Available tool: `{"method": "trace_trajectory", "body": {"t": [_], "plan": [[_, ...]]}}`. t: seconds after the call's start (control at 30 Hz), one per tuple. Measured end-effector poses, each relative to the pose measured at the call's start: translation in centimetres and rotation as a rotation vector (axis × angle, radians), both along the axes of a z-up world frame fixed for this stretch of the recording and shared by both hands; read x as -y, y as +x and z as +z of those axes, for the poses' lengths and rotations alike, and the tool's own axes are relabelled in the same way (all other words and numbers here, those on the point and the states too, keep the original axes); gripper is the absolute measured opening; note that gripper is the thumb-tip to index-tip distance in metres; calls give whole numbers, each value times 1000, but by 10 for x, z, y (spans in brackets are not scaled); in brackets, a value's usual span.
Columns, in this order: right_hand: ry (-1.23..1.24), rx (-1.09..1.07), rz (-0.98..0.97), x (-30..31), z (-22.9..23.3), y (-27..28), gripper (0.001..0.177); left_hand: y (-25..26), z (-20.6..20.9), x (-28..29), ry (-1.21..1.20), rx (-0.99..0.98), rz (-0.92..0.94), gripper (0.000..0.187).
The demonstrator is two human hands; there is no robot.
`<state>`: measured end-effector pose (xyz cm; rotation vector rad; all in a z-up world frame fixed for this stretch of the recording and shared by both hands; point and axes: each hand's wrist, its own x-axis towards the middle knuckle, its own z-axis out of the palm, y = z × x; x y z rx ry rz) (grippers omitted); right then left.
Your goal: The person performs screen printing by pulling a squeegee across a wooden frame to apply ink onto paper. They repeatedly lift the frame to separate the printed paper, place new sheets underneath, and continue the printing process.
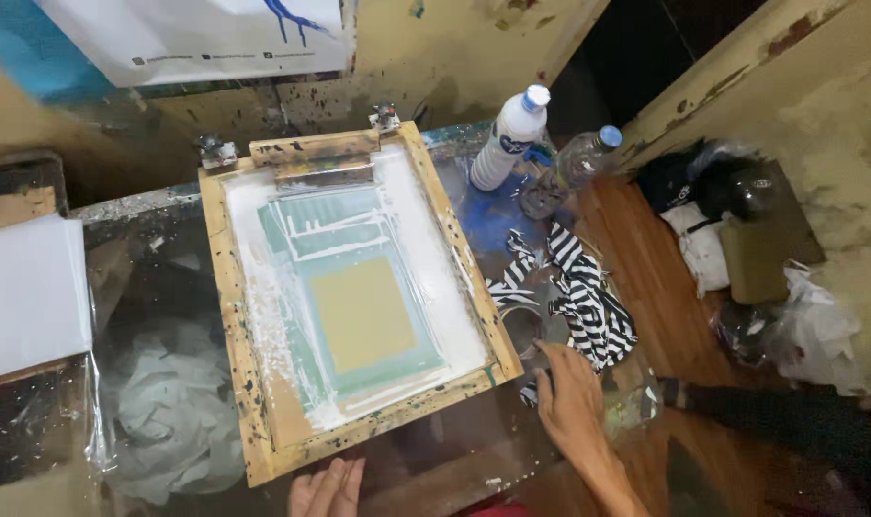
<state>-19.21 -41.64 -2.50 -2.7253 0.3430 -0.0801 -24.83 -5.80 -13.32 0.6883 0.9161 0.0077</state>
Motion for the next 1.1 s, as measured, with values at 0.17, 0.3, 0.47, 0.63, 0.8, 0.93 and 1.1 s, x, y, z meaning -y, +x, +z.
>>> {"method": "trace_trajectory", "body": {"t": [0.17, 0.3, 0.47, 0.63, 0.8, 0.93, 1.1], "plan": [[-29, -126, -13, -18, 1, -22, 50, 35, 78, 14, -67, -102, -45, 58], [-41, -106, 47, -3, -27, -41, 51, 7, -11, 20, 12, 57, 101, 19], [-19, 136, -102, -12, -43, -48, 65, 11, -11, 28, -92, 55, 96, 28], [-35, -199, -25, 53, -106, 18, 91, 8, 1, 18, -84, 6, 5, 34], [-131, -453, 44, 16, -91, 86, 81, -16, 13, -54, 190, -153, -6, 65], [436, -173, 127, -163, 54, 79, 61, -4, 80, -161, 630, -30, 0, 38], [955, -209, 217, -342, 112, 86, 48, 82, 124, -293, 887, -23, -83, 38]]}}
